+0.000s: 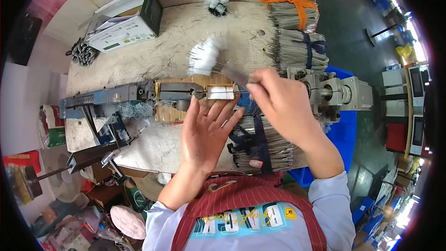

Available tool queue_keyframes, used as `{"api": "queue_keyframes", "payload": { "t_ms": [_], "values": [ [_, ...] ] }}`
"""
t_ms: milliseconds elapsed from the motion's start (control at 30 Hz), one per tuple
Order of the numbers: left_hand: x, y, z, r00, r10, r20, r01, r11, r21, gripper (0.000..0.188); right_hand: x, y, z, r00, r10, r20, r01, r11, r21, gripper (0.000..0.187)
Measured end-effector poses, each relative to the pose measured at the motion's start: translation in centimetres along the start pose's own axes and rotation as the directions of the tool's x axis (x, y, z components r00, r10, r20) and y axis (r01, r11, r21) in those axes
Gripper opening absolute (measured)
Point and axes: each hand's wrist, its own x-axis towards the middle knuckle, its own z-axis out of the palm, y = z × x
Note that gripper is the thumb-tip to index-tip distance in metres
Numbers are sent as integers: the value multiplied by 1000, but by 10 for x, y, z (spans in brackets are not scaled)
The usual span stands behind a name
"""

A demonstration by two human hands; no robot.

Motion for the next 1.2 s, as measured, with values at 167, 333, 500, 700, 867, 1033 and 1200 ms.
{"api": "queue_keyframes", "payload": {
  "t_ms": [167,333,500,700,867,1033,1200],
  "values": [
    [-3,1,-1,1000,-8,-10,8,999,43,71,-8,-8,12,971,-219,97,234,954,-185,37],
    [-4,9,-3,998,-52,29,51,998,30,68,-2,-23,10,943,-240,230,314,868,-383,40],
    [-4,6,-1,999,-39,35,35,994,105,54,0,-16,7,938,-246,246,333,837,-433,46],
    [12,-34,-9,1000,-13,-5,14,983,186,42,-10,-14,-8,980,-132,147,165,956,-242,38],
    [-14,-52,-17,989,42,-142,18,917,399,53,-32,-11,-9,934,-2,357,-84,970,227,38],
    [-99,18,-107,952,115,-284,130,688,714,44,-63,9,21,923,-34,383,-113,929,353,30],
    [-203,85,-234,257,771,-582,167,558,813,54,-68,13,47,852,63,519,-290,883,369,29]
  ]
}}
